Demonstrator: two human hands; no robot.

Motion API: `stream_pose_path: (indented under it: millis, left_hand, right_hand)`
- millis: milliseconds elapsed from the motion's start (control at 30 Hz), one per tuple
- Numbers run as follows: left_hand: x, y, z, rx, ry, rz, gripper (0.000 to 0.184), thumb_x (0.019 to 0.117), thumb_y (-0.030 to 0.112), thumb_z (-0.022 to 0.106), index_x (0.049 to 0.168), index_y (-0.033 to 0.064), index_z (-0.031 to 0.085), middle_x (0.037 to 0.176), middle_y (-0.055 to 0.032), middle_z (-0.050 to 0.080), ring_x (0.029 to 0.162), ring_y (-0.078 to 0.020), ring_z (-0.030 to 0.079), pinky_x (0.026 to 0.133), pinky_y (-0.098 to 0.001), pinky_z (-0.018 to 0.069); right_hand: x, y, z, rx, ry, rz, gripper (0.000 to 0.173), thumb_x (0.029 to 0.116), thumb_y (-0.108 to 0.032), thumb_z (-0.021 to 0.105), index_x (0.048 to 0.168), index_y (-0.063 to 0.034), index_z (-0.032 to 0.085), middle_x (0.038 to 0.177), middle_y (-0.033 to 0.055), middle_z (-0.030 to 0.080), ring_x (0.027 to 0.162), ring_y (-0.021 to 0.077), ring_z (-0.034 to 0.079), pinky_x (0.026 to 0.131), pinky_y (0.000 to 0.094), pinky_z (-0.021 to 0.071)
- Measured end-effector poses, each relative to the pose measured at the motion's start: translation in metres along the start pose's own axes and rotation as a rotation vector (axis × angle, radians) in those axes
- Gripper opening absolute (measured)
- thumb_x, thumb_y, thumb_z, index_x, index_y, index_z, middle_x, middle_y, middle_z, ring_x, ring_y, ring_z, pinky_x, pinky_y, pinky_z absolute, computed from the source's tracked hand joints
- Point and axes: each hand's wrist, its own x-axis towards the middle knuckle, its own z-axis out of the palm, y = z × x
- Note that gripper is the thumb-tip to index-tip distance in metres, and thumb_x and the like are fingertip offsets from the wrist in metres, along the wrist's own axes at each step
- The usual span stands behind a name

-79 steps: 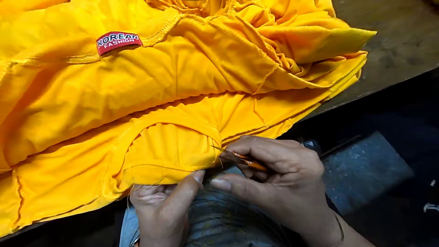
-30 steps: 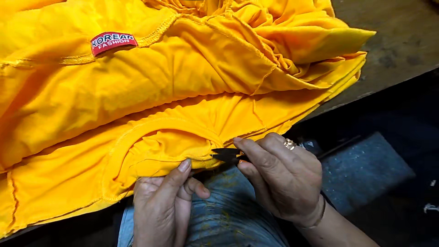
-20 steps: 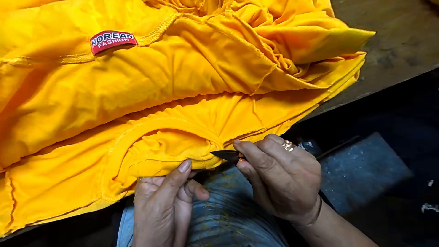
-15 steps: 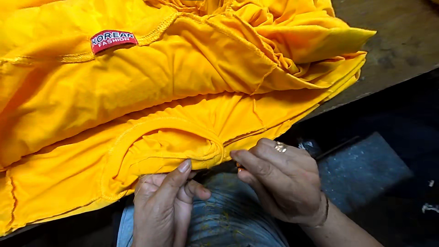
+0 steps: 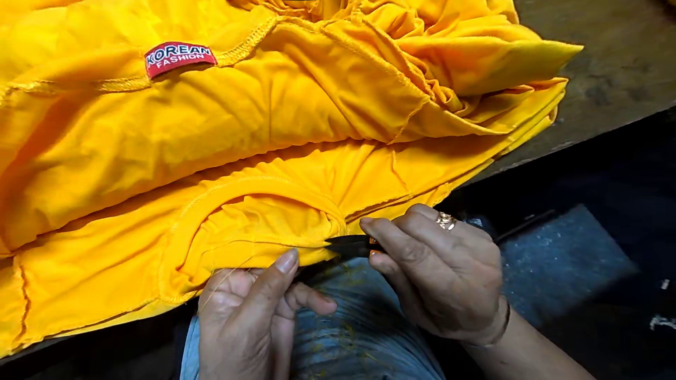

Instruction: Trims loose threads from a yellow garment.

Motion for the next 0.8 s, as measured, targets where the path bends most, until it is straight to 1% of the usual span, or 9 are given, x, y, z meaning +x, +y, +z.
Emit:
stream_pose_path:
  millis: [167,233,333,400,467,567,700,767,800]
  left_hand:
    - [0.0001,0.0,0.0003,0.003,0.004,-0.017,0.011,0.0959,-0.004,0.063,0.086,-0.0055,0.067,0.083,-0.0221,0.072,0.064,-0.0241,0.074,0.06,-0.0357,0.0648]
    - [0.0001,0.0004,0.0009,0.013,0.016,-0.022,0.013,0.0965,-0.005,0.061,0.084,-0.0053,0.066,0.083,-0.0222,0.071,0.063,-0.0238,0.074,0.059,-0.0355,0.0647]
    - [0.0006,0.0018,0.0004,0.012,0.018,-0.025,0.012,0.0973,-0.004,0.06,0.086,-0.0053,0.065,0.084,-0.0223,0.071,0.063,-0.0239,0.074,0.059,-0.0362,0.0647]
    - [0.0011,0.0019,0.0002,0.011,0.021,-0.027,0.013,0.0971,-0.004,0.06,0.085,-0.0048,0.066,0.084,-0.0213,0.072,0.063,-0.0231,0.074,0.059,-0.0358,0.0647]
    - [0.001,0.0016,0.0005,0.003,0.028,-0.045,0.014,0.097,-0.004,0.06,0.085,-0.0052,0.066,0.085,-0.0224,0.072,0.064,-0.0236,0.074,0.059,-0.0358,0.0647]
    - [0.0004,0.0016,0.0007,-0.011,0.021,-0.054,0.011,0.0975,-0.004,0.06,0.088,-0.006,0.066,0.089,-0.0239,0.072,0.067,-0.0243,0.075,0.059,-0.0358,0.0647]
    - [-0.0006,0.0022,0.0009,-0.017,0.022,-0.051,0.012,0.0977,-0.003,0.06,0.087,-0.0063,0.065,0.089,-0.0246,0.072,0.068,-0.0248,0.075,0.059,-0.0356,0.0645]
    - [-0.0012,0.0017,0.001,-0.022,0.026,-0.061,0.012,0.0984,-0.003,0.059,0.088,-0.0066,0.065,0.092,-0.0263,0.072,0.069,-0.026,0.076,0.058,-0.0357,0.0644]
    - [-0.0016,0.0016,0.0009,-0.02,0.027,-0.066,0.012,0.0989,-0.003,0.059,0.089,-0.0064,0.065,0.094,-0.0266,0.072,0.07,-0.0263,0.076,0.058,-0.0355,0.0643]
  right_hand:
    - [0.0012,-0.0006,0.0009,-0.006,0.012,-0.01,0.031,0.1049,-0.022,0.054,0.111,0.0016,0.073,0.074,0.0049,0.054,0.067,0.0169,0.049,0.057,0.0292,0.0383]
    - [0.0011,-0.0002,-0.0002,0.02,-0.016,-0.03,0.03,0.1046,-0.022,0.053,0.11,0.0009,0.072,0.074,0.0046,0.053,0.066,0.0167,0.048,0.056,0.0293,0.0368]
    - [0.0001,-0.0003,-0.0033,0.124,-0.076,-0.072,0.03,0.1054,-0.023,0.051,0.106,-0.0018,0.072,0.073,0.0029,0.053,0.064,0.0148,0.049,0.054,0.0283,0.0367]
    - [-0.0008,-0.0021,-0.0061,0.102,-0.055,-0.049,0.031,0.1061,-0.024,0.049,0.109,-0.0011,0.07,0.074,0.0039,0.054,0.066,0.0153,0.05,0.055,0.0284,0.0391]
    - [-0.0009,-0.0025,-0.0074,0.021,-0.014,0.0,0.032,0.1062,-0.024,0.049,0.111,0.0002,0.07,0.077,0.0056,0.056,0.068,0.0163,0.053,0.057,0.0286,0.0411]
    - [0.0005,-0.0011,-0.0053,-0.056,0.01,0.029,0.034,0.1062,-0.024,0.05,0.112,0.0014,0.072,0.078,0.0072,0.057,0.069,0.0179,0.053,0.058,0.0298,0.0403]
    - [0.0021,-0.003,-0.0012,-0.045,0.001,0.01,0.032,0.1052,-0.023,0.052,0.111,0.0013,0.072,0.075,0.0055,0.054,0.067,0.0178,0.05,0.056,0.0297,0.0383]
    - [0.0034,-0.003,0.0004,-0.005,-0.004,0.017,0.031,0.1052,-0.022,0.052,0.107,0.0009,0.073,0.075,0.0053,0.056,0.068,0.0169,0.052,0.056,0.0293,0.0394]
    - [0.0044,-0.0028,0.0006,0.058,-0.007,0.042,0.032,0.106,-0.021,0.05,0.105,0.0011,0.073,0.075,0.0051,0.057,0.068,0.0153,0.054,0.057,0.0281,0.0407]
